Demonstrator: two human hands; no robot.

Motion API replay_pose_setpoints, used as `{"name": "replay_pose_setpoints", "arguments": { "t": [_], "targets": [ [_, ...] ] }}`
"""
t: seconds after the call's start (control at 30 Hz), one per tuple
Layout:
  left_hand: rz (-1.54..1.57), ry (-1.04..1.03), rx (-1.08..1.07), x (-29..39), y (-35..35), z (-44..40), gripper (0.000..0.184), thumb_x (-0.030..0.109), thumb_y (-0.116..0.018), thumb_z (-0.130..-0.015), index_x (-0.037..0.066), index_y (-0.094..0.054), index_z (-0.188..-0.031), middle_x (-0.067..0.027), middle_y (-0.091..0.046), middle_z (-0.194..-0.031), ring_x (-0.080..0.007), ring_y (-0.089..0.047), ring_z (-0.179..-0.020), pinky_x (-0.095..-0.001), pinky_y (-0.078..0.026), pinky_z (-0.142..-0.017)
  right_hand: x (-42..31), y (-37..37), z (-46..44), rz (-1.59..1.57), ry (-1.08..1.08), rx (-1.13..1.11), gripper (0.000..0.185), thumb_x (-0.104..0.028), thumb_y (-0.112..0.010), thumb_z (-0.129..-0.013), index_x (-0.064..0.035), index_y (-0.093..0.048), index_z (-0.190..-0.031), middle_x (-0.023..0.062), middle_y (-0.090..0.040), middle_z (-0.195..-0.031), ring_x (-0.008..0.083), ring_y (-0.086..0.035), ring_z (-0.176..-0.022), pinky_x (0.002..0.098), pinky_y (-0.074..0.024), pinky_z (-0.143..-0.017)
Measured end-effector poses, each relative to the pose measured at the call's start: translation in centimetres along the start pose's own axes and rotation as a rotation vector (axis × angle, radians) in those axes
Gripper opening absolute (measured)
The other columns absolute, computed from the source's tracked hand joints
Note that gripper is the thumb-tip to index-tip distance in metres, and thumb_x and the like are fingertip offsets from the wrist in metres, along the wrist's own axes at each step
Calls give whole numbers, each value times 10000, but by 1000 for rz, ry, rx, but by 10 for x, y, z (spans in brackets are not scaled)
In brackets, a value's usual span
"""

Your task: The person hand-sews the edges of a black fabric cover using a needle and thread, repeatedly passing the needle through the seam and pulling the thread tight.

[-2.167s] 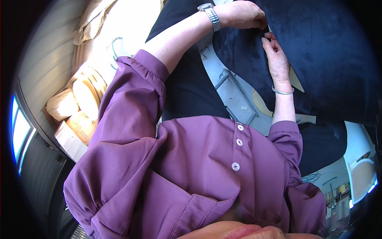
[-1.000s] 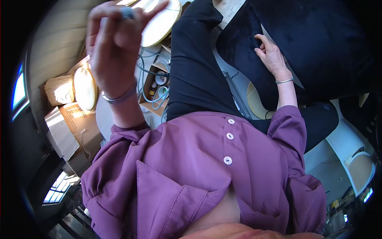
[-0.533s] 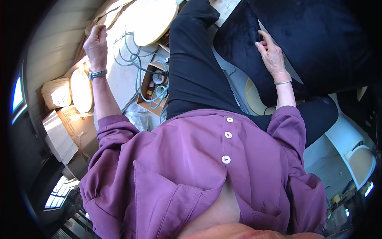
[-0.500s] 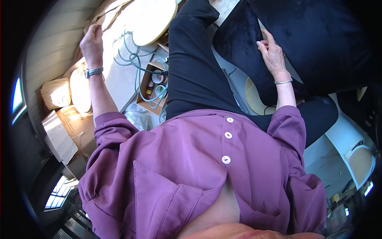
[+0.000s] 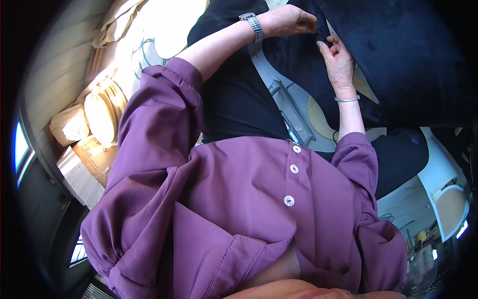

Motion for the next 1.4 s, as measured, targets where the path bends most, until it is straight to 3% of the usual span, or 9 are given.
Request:
{"name": "replay_pose_setpoints", "arguments": {
  "t": [0.03, 0.13, 0.33, 0.43, 0.57, 0.77, 1.0, 1.07, 1.4],
  "targets": [
    [-468, -39, 131, 38, -1, 12, 117, 141, -655, -985, 24, -659, -992, -21, -686, -818, -172, -676, -788, -342, -533, -720, 3, 0, 1, -46, -28, 5, 289, -240, -823, -889, -16, -680, -1005, -36, -477, -607, 79, -430, -567, 269, -387, -598],
    [-600, 111, 216, 66, -1, 28, 106, 138, -665, -960, 33, -679, -962, -59, -694, -799, -215, -694, -778, -352, -535, -717, 9, -3, 1, -135, -83, 20, 289, -258, -821, -896, -17, -680, -970, -58, -457, -609, 68, -408, -569, 256, -371, -598],
    [-986, -344, 150, 95, -7, 8, 113, 134, -680, -902, 61, -738, -967, -163, -722, -837, -307, -719, -793, -390, -560, -750, 16, -9, -8, -94, -122, -22, 319, -319, -801, -915, -37, -663, -862, -78, -439, -596, 44, -374, -561, 246, -337, -578],
    [-934, -210, 54, 89, 3, -4, 134, 121, -682, -878, 72, -758, -977, -147, -739, -854, -304, -729, -810, -395, -570, -768, 25, -15, -10, -112, -169, -44, 322, -317, -797, -913, -55, -641, -810, -87, -436, -588, 33, -359, -552, 243, -320, -561],
    [-928, -295, 10, 92, 7, -9, 132, 108, -677, -859, 66, -767, -947, -138, -748, -861, -296, -733, -815, -386, -576, -770, 31, -18, -12, -101, -215, -33, 300, -276, -788, -908, -66, -618, -777, -94, -440, -581, 31, -356, -538, 244, -313, -546],
    [-961, -116, -19, 89, 7, -17, 175, 99, -668, -824, 63, -784, -951, -138, -756, -870, -294, -738, -832, -379, -579, -782, 25, -16, -8, -85, -219, 26, 273, -230, -775, -901, -65, -611, -758, -84, -452, -560, 40, -370, -519, 257, -321, -537],
    [-888, -72, -54, 89, 7, -19, 239, 65, -637, -799, 42, -785, -985, -156, -766, -911, -298, -744, -857, -377, -585, -800, 18, -13, -7, -70, -191, 45, 277, -225, -777, -897, -58, -612, -749, -73, -451, -535, 51, -375, -512, 272, -337, -541],
    [-874, -30, -54, 87, 7, -19, 243, 60, -631, -796, 40, -785, -984, -161, -765, -913, -300, -745, -857, -380, -584, -800, 16, -11, -7, -66, -222, 25, 306, -260, -775, -884, -49, -618, -727, -18, -520, -550, 124, -468, -517, 324, -411, -574],
    [-883, -123, -51, 85, 4, -27, 204, 104, -646, -835, 37, -775, -978, -182, -750, -907, -339, -733, -869, -397, -574, -799, 26, -18, -10, -99, -245, -9, 371, -306, -741, -921, -46, -596, -699, 16, -548, -547, 167, -489, -500, 351, -438, -576]
  ]
}}
Point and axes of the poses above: each hand's wrist, its own z-axis away from the middle knuckle, its own y-axis out of the back of the hand, x = y × z, the point moved 7 cm from there along -z, towards the middle knuckle
